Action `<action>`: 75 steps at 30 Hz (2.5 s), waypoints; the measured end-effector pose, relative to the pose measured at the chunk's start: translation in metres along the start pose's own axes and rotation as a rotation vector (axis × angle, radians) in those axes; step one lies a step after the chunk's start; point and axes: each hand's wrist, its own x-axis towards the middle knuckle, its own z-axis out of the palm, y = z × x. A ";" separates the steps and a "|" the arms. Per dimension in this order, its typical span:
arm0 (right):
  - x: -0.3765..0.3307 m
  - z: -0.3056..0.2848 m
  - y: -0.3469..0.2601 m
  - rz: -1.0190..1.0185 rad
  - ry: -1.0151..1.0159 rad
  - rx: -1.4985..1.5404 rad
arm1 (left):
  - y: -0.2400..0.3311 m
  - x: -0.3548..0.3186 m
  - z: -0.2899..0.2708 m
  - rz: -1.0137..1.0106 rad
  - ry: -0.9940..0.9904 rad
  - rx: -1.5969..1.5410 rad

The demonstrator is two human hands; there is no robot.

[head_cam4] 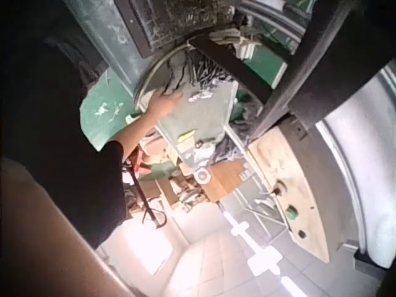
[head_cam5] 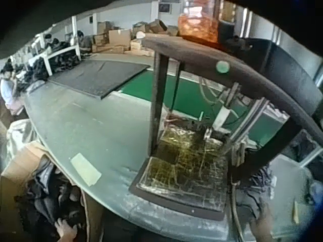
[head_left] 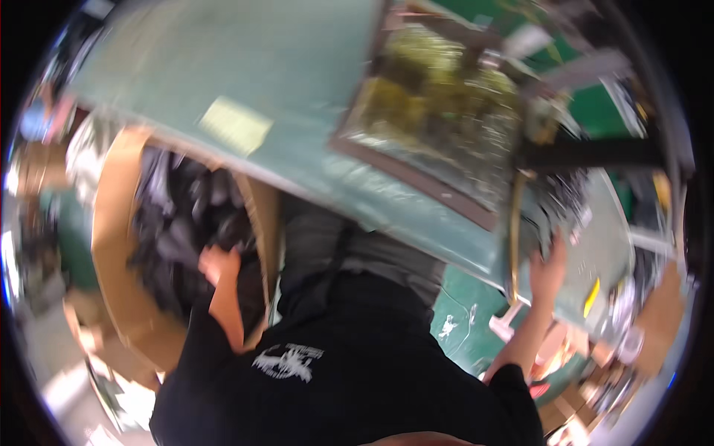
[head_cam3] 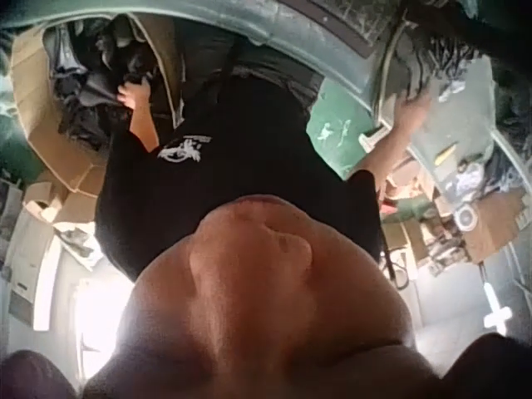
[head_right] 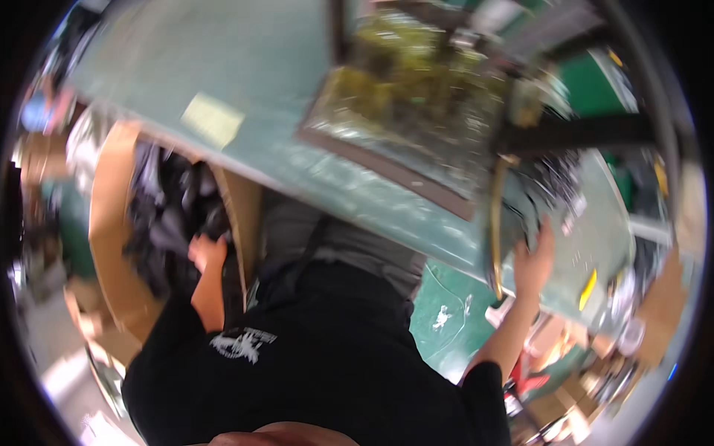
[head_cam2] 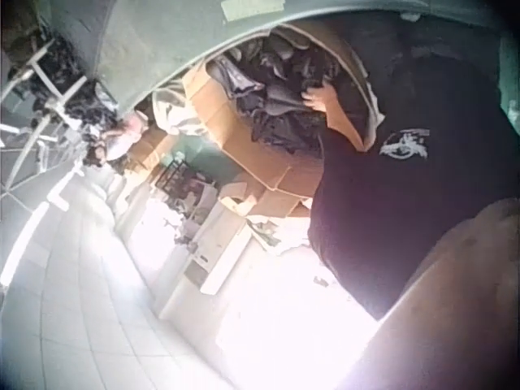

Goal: The person is assembling bicycle saddles by inserting metal rails into the seat base and using a pneumatic press machine to secure them.

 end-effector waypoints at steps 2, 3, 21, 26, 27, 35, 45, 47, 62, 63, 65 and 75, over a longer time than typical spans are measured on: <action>-0.007 -0.003 0.046 -0.018 -0.007 0.065 | 0.023 -0.006 -0.013 -0.026 -0.060 -0.123; -0.008 -0.008 0.070 0.054 -0.068 0.078 | 0.025 -0.008 -0.012 -0.090 -0.037 -0.072; -0.023 -0.042 -0.022 0.077 -0.060 0.704 | -0.061 0.058 0.012 -0.666 -0.201 -0.317; -0.021 -0.021 -0.038 0.002 -0.170 0.987 | -0.077 0.040 -0.035 -0.558 -0.124 -0.419; -0.020 -0.023 -0.045 -0.035 -0.203 0.974 | -0.077 0.041 -0.047 -0.611 -0.236 -0.714; -0.001 -0.015 -0.117 -0.002 -0.213 0.921 | -0.013 0.027 -0.186 0.000 -0.323 -2.665; -0.015 -0.022 -0.130 -0.027 -0.216 0.966 | 0.235 -0.069 -0.304 0.248 -1.237 -2.570; -0.023 -0.021 -0.121 -0.003 -0.207 1.008 | 0.250 -0.101 -0.311 0.322 -1.524 -2.297; -0.039 0.005 -0.180 -0.139 -0.288 1.060 | 0.235 0.068 -0.383 1.417 -0.013 -0.527; -0.043 0.006 -0.188 -0.111 -0.252 0.941 | 0.234 0.067 -0.389 1.482 -0.094 -0.384; -0.041 0.003 -0.203 -0.257 -0.249 0.897 | 0.228 0.048 -0.392 1.489 -0.271 -0.330; -0.046 0.011 -0.197 -0.623 -0.490 0.766 | 0.201 -0.065 -0.341 1.251 -0.524 -1.079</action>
